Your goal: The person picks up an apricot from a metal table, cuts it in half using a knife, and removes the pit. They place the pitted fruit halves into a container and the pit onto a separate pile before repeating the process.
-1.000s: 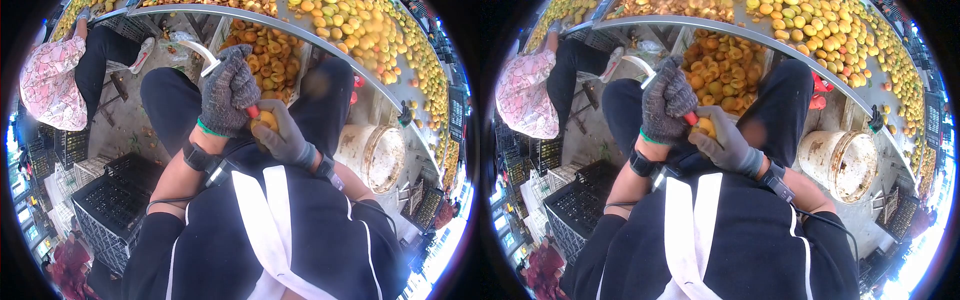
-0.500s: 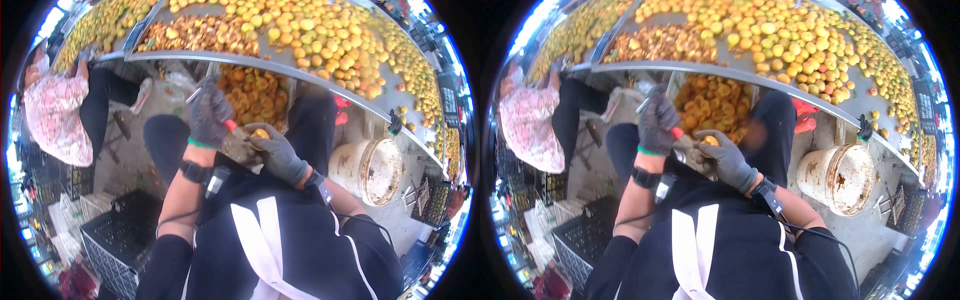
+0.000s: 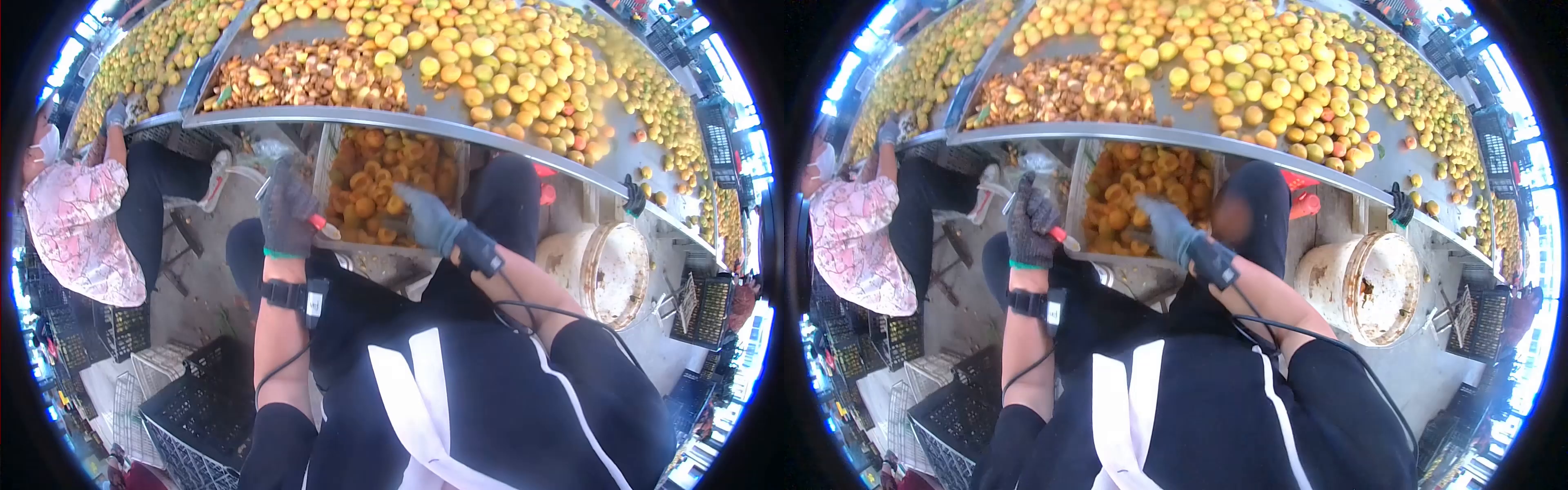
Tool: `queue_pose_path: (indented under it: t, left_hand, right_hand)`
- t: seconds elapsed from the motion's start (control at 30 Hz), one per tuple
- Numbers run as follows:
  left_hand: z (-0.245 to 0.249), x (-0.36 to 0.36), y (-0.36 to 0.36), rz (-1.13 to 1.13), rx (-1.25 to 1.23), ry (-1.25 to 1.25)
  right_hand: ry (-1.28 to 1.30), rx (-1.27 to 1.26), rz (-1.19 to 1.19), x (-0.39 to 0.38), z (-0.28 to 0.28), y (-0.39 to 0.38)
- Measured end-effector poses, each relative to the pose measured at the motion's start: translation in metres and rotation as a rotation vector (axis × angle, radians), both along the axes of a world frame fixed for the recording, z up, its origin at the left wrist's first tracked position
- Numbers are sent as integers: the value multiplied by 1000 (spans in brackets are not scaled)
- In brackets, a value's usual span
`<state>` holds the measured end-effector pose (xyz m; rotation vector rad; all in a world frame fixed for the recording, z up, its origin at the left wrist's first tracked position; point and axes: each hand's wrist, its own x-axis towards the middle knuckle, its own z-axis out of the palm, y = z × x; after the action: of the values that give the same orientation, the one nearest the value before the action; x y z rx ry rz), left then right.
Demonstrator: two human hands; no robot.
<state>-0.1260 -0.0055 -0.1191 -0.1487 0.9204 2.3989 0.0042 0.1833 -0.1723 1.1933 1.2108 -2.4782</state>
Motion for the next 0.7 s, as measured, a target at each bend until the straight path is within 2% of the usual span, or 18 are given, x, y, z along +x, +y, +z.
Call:
queue_pose_path:
  t: [0.07, 0.13, 0.17, 0.23, 0.27, 0.33, 0.37, 0.43, 0.5, 0.57, 0.7]
  left_hand:
    - [-11, -2, -3, 7, 1, -43]
    - [-12, -1, -4, 18, -68, -64]
    - [-8, 1, -4, 19, -65, -67]
    - [2, -1, -1, -1, -265, -21]
    - [-1, -2, -1, -29, -304, -58]
    - [-13, -2, -1, -73, -364, -9]
    - [-13, 0, 0, -81, -354, 1]
    - [-14, 8, 8, -191, -400, -22]
    - [-14, 11, 15, -254, -435, 3]
    - [-14, 13, 22, -312, -476, 24]
    - [-19, 7, 31, -405, -532, -72]
  right_hand:
    - [-58, 68, -35, -4, -16, 2]
    - [31, 117, -247, 2, -56, 16]
    - [28, 120, -246, 6, -47, 18]
    - [120, -4, -236, 9, -1, 20]
    - [145, 17, -245, 3, 18, 29]
    - [382, 129, 6, -7, 52, 45]
    - [389, 141, -3, -15, 68, 59]
    - [412, 1141, 395, -49, 92, 105]
    - [324, 1385, 498, -89, 87, 162]
    - [89, 1761, 481, -124, 79, 204]
    - [-41, 1905, 498, -184, 61, 247]
